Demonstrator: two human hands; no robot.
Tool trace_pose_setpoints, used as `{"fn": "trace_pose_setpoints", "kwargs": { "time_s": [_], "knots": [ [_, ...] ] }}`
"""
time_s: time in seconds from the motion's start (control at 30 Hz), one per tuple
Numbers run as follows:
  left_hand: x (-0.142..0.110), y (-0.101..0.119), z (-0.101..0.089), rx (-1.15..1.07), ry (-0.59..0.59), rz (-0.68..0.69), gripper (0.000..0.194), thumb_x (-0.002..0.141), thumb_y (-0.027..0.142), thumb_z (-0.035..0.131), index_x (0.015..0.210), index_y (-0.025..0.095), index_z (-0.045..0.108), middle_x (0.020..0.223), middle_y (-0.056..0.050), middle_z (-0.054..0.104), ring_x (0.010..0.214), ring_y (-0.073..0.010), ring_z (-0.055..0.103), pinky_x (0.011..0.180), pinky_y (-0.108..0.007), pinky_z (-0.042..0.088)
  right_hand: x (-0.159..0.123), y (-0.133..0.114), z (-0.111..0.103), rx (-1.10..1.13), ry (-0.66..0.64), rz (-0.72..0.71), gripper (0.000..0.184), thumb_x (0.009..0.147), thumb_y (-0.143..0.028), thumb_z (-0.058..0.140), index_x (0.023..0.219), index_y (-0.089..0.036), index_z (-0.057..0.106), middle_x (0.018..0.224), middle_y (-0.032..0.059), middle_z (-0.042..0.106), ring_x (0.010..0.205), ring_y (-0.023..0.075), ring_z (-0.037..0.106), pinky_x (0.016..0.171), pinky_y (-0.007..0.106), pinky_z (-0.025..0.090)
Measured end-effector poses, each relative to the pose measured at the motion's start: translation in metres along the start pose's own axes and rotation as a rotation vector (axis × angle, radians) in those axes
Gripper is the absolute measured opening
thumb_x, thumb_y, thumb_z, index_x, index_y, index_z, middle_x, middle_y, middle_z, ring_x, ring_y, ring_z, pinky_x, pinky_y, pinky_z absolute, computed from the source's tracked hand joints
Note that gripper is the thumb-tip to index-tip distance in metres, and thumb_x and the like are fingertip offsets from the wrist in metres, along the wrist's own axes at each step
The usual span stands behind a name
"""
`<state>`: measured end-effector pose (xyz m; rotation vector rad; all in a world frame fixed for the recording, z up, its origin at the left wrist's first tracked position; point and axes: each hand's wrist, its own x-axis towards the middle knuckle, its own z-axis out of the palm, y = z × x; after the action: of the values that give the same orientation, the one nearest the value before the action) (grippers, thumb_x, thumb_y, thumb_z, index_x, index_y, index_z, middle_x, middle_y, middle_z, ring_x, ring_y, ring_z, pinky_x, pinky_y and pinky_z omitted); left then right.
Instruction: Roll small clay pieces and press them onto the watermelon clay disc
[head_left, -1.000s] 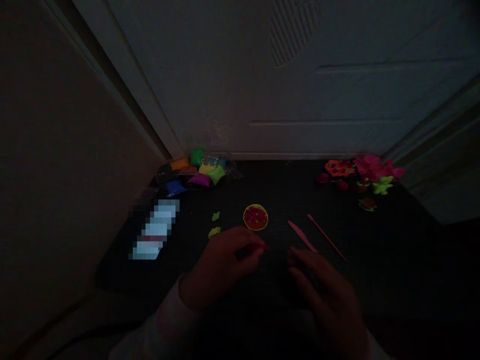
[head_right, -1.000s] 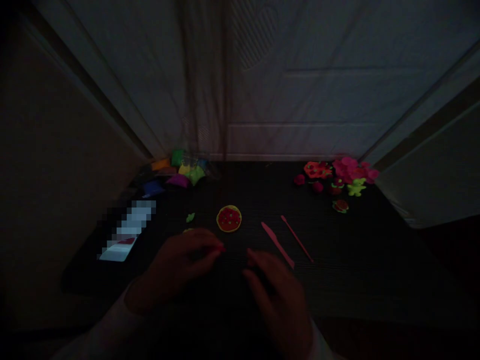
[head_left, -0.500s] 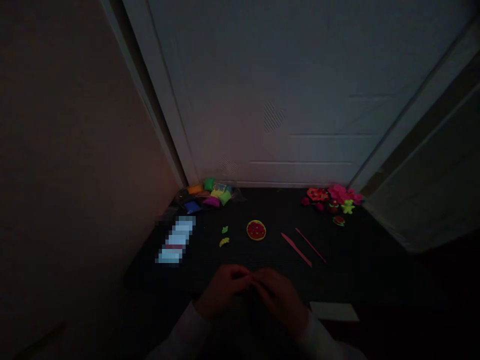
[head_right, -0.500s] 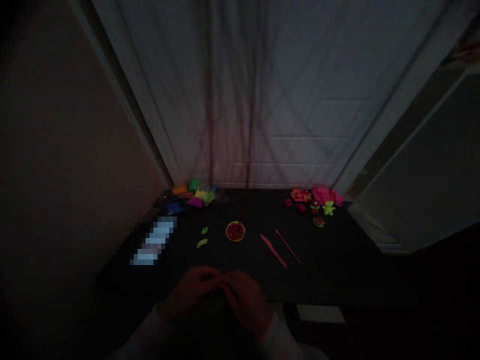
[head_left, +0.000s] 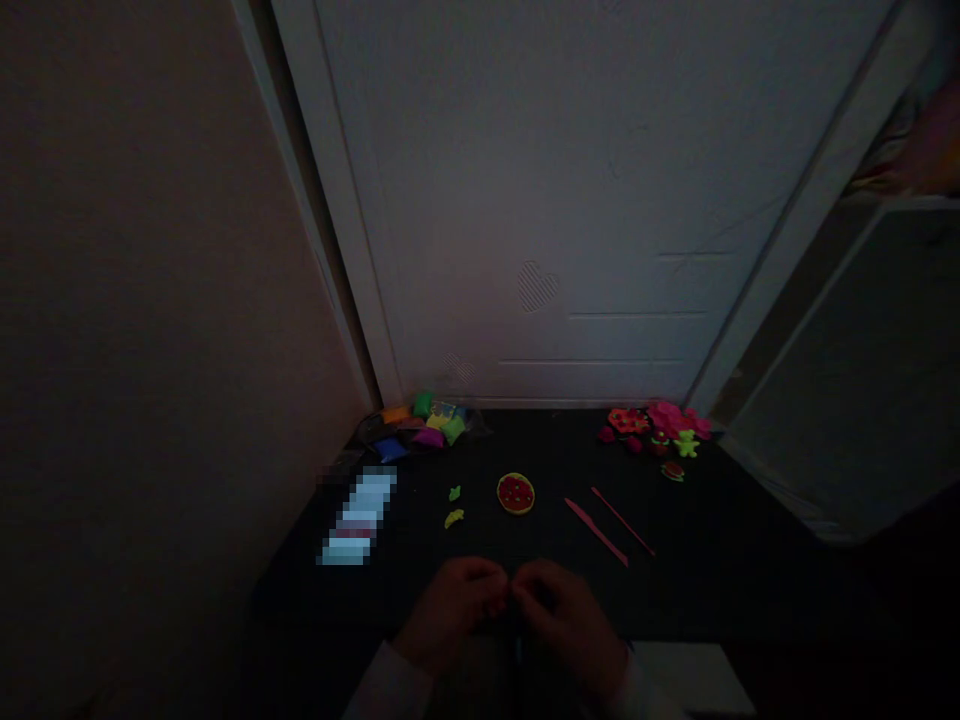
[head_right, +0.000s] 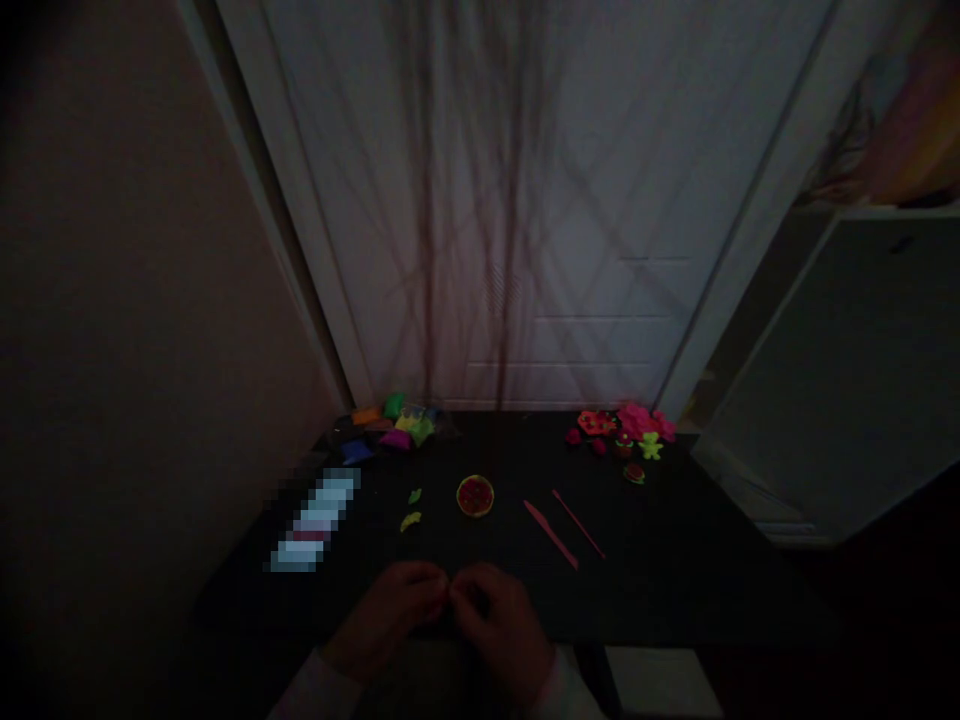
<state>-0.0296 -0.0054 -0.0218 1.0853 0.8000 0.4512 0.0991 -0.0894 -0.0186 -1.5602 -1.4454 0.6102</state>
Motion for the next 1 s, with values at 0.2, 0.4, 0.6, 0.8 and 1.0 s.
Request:
{"fn": "trace_pose_setpoints", "kwargs": {
  "time_s": [0.2,0.4,0.6,0.8,1.0],
  "knots": [
    [0.010,0.036,-0.039,0.384,0.311,0.234,0.031,0.067,0.041,0.056,0.079,0.013,0.061,0.065,0.000,0.059,0.062,-0.0131,0.052,0.057,-0.024,0.039,0.003,0.009,-0.027,0.273,0.141,0.182,0.022,0.072,-0.040,0.052,0.068,-0.018,0.055,0.062,0.0004,0.056,0.062,0.0157,0.055,0.057,0.027,0.043],
    [0.052,0.065,-0.047,0.600,0.452,0.479,0.030,0.069,0.034,0.053,0.087,0.011,0.058,0.086,-0.009,0.064,0.081,-0.0180,0.059,0.071,-0.027,0.044,0.017,0.036,-0.023,0.167,0.201,0.235,0.021,0.066,-0.040,0.056,0.064,-0.019,0.055,0.062,-0.0001,0.057,0.062,0.0165,0.055,0.057,0.026,0.044],
    [0.104,0.058,-0.037,0.789,0.395,0.563,0.013,0.065,0.020,0.057,0.076,0.015,0.063,0.078,-0.005,0.064,0.075,-0.0170,0.058,0.071,-0.028,0.044,0.017,0.047,-0.014,0.205,0.183,0.232,0.033,0.073,-0.045,0.046,0.087,-0.018,0.061,0.075,0.0035,0.063,0.073,0.0175,0.058,0.067,0.027,0.044],
    [0.120,0.047,-0.047,0.998,0.344,0.611,0.012,0.067,0.018,0.057,0.075,0.017,0.065,0.081,-0.005,0.065,0.083,-0.0193,0.056,0.080,-0.033,0.040,0.016,0.040,-0.016,0.143,0.175,0.247,0.033,0.076,-0.043,0.043,0.087,-0.018,0.061,0.074,0.0031,0.062,0.070,0.0161,0.056,0.065,0.027,0.042],
    [0.119,0.041,-0.050,1.080,0.341,0.626,0.019,0.072,0.024,0.052,0.086,0.018,0.064,0.090,-0.006,0.064,0.090,-0.0186,0.054,0.083,-0.032,0.039,0.016,0.037,-0.017,0.114,0.149,0.273,0.023,0.068,-0.039,0.054,0.059,-0.018,0.053,0.056,-0.0020,0.053,0.056,0.0127,0.048,0.052,0.023,0.036]
  ]
}}
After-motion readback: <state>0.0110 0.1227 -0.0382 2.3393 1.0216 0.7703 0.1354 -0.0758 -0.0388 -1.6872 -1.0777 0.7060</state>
